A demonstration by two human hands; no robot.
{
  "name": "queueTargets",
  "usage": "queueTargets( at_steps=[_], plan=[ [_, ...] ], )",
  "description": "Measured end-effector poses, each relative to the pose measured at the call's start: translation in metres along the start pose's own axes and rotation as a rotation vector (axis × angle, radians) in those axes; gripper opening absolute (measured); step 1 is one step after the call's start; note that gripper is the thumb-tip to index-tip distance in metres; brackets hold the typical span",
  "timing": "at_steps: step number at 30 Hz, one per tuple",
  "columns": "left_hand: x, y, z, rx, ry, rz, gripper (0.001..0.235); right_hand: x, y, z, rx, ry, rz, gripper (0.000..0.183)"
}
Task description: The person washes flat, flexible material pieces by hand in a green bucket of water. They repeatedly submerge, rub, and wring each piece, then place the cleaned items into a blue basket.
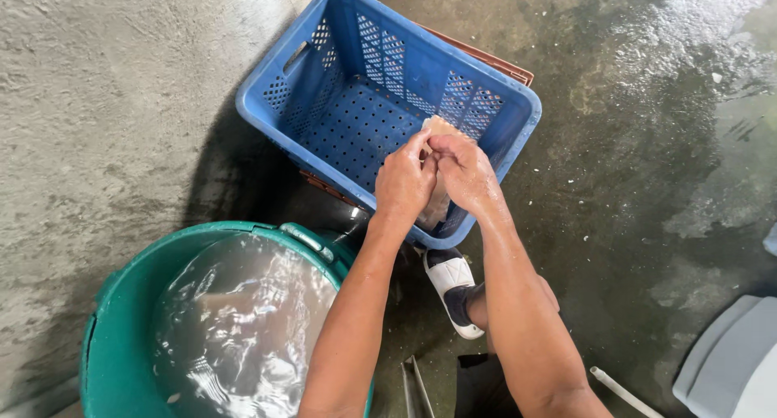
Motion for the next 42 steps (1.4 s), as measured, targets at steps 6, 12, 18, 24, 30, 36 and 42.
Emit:
queueTargets(
  at_steps=[6, 12, 18, 24, 30, 36, 42],
  plan=[
    [0.007, -0.047, 0.026, -0.183, 0.004, 0.067, 0.041, 0.054, 0.016, 0.023, 0.052, -0.068, -0.047, 0.025],
    [0.059, -0.134, 0.099, -0.477, -0.115, 0.106, 0.038, 0.111, 0.099, 0.100, 0.081, -0.388, -0.069, 0.020],
    [0.146, -0.215, 0.187, -0.676, -0.470, -0.120, 0.036, 0.090, 0.259, 0.153, 0.674, -0.270, 0.219, 0.039],
    [0.220, -0.226, 0.247, -0.772, -0.588, -0.134, 0.037, 0.010, 0.355, 0.170, 0.844, -0.244, 0.529, 0.096],
    [0.253, -0.199, 0.293, -0.758, -0.444, -0.041, 0.055, -0.067, 0.417, 0.173, 0.873, -0.111, 0.749, 0.051],
    [0.291, -0.192, 0.297, -0.655, -0.769, 0.079, 0.092, -0.036, 0.403, 0.180, 0.893, -0.630, 0.544, 0.034],
    [0.318, -0.192, 0.273, -0.840, -0.906, 0.481, 0.111, 0.023, 0.333, 0.139, 0.983, 0.238, -0.395, 0.020]
  ],
)
Point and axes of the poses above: each hand's wrist, its own z-axis away from the middle knuckle, its own y-axis out of the palm, x = y × z, the point moved 4 cm from there along -z, towards the middle knuckle, and after that the axes turned 9 degrees about -x, right-handed, at the moved point
